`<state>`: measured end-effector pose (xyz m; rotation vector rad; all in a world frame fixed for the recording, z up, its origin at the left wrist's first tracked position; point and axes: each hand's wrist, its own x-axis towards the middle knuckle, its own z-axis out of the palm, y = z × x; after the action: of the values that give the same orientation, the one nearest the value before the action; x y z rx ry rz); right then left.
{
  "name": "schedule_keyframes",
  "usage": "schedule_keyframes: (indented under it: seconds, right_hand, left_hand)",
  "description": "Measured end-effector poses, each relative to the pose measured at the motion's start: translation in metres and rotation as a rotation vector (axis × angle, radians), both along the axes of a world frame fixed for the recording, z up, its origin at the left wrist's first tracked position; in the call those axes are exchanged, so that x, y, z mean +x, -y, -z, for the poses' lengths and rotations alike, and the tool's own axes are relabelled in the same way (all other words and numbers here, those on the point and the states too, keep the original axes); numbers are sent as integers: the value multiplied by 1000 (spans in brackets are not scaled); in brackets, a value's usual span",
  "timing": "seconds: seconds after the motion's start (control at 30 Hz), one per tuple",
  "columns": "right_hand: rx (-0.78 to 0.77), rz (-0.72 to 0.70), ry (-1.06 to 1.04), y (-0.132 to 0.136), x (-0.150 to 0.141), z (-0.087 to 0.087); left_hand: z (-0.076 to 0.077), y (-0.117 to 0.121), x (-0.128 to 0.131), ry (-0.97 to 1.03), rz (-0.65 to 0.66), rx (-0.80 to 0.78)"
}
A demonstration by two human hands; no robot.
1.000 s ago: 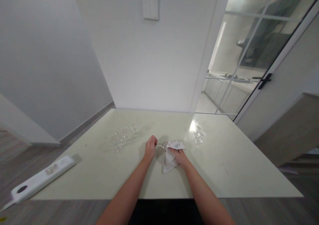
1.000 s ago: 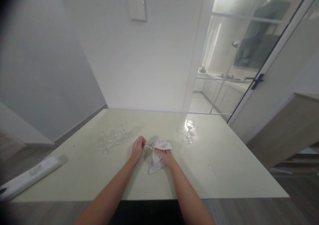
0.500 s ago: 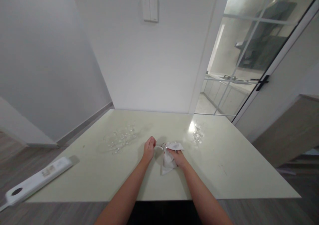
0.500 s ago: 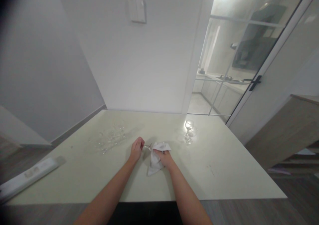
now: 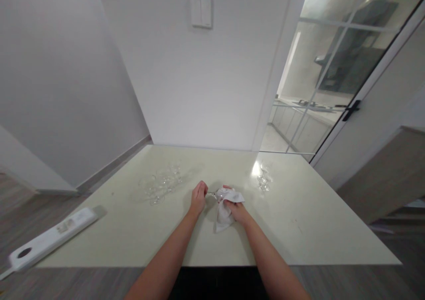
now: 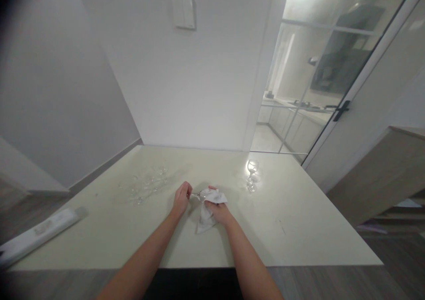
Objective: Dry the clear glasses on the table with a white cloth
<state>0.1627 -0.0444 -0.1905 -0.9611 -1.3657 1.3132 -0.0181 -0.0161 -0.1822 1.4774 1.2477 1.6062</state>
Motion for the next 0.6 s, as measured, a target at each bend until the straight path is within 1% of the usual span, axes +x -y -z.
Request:
schedule_keyframes:
  seconds: [0.1,0.2,0.33,0.47,0.6]
  right_hand:
    - [-29,-5,1,0,0,2]
    - [-86,6,-41,-2,-2,3]
    - [-145,-63,-108,-4,-3,1]
    - [-116,-81,-96,-2,-2,0]
    - [-94,-48,-8,-3,0,6]
  left_hand:
    - [-1,1,-1,-13,2,15]
    - [-3,4,-1,-32,4,34]
    - [-4,6,-1,-57,7,58]
    - [-2,3,-3,-43,10,39]
    - [0,0,-4,-16,11,14]
